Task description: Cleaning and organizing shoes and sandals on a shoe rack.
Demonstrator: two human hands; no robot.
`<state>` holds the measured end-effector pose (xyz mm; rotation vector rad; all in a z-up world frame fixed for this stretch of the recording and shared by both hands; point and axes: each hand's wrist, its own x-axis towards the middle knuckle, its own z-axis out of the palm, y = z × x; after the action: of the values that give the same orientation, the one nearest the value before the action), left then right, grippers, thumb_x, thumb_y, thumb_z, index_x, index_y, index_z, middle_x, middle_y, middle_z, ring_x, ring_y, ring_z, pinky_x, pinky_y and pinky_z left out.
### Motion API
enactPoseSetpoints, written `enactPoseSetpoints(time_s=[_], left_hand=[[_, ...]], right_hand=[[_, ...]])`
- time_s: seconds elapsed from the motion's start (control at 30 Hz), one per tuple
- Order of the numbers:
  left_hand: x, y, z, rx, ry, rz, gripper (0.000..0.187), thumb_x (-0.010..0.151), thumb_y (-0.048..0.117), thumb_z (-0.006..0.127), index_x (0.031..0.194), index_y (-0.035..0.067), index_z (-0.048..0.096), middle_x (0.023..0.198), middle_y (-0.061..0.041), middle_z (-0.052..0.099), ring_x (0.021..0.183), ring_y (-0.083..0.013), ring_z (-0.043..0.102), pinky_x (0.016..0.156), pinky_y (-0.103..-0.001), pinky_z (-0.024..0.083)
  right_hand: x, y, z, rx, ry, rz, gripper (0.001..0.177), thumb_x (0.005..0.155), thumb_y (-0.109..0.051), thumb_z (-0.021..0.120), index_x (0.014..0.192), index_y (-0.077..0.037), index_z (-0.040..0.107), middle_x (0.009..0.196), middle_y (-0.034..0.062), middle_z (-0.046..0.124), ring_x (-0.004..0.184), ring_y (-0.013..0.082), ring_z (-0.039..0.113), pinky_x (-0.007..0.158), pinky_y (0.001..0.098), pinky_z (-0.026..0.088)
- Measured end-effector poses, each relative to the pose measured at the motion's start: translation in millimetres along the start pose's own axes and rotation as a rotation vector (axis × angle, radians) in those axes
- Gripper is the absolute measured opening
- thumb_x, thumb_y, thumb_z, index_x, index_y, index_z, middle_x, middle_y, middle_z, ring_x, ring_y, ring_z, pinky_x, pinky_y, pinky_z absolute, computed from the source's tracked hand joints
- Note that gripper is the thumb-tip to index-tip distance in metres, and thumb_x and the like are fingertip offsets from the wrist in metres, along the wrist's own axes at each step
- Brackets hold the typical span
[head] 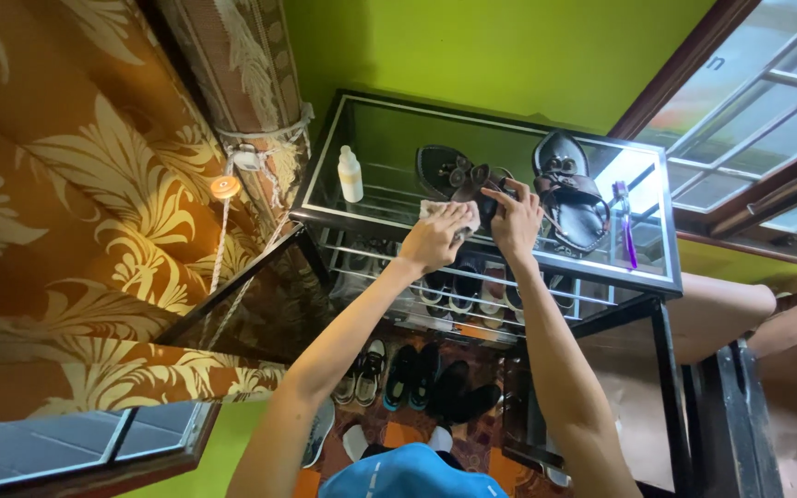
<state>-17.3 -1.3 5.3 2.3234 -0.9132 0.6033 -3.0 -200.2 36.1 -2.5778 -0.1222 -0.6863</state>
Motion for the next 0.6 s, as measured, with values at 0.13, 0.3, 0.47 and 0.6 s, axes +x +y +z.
enactPoseSetpoints(time_s=[0.13, 0.3, 0.47, 0.6], left_hand=[[-7.1, 4.8, -16.6, -0.048, -0.046, 0.029, 0.05, 0.09, 0.013, 0.067, 0.139, 0.001, 0.061, 0.147, -0.018, 0.058, 0.142, -0.0335, 0.053, 0.121, -0.042, 0.039], [-9.4, 15.9, -26.2, -0.087, 0.171, -0.034, 0.048, 0.093, 0.009, 0.068, 0.139, -0.004, 0.058, 0.146, -0.021, 0.059, 0.14, -0.0356, 0.051, 0.121, -0.048, 0.035], [-20.1, 3.8, 1.8, 0.052, 0.18, 0.06, 0.049, 0.093, 0.004, 0.064, 0.141, -0.004, 0.058, 0.148, -0.019, 0.059, 0.144, -0.0343, 0.052, 0.127, -0.047, 0.033], [-5.7, 24.7, -21.7, 0.03, 0.078, 0.051, 0.048, 0.089, 0.006, 0.067, 0.135, -0.005, 0.06, 0.143, -0.022, 0.058, 0.139, -0.0358, 0.052, 0.124, -0.047, 0.031]], right_hand=[[-0.2, -3.4, -4.2, 0.029, 0.022, -0.024, 0.045, 0.088, -0.005, 0.065, 0.12, -0.032, 0.08, 0.138, 0.0048, 0.06, 0.124, 0.0301, 0.052, 0.103, 0.0433, 0.038], [-2.4, 0.7, -11.2, 0.368, 0.118, -0.025, 0.028, 0.101, -0.013, 0.064, 0.124, -0.021, 0.076, 0.141, 0.0165, 0.053, 0.13, 0.0344, 0.052, 0.109, 0.045, 0.043], [-19.8, 2.2, -18.9, 0.507, 0.132, 0.08, 0.037, 0.097, 0.0, 0.061, 0.131, -0.015, 0.071, 0.143, 0.0153, 0.054, 0.134, 0.0313, 0.057, 0.11, 0.0392, 0.05], [-25.3, 3.0, -31.5, 0.313, 0.129, -0.052, 0.053, 0.08, 0.009, 0.076, 0.13, -0.006, 0.068, 0.134, 0.017, 0.061, 0.125, 0.0319, 0.06, 0.105, 0.0391, 0.05]])
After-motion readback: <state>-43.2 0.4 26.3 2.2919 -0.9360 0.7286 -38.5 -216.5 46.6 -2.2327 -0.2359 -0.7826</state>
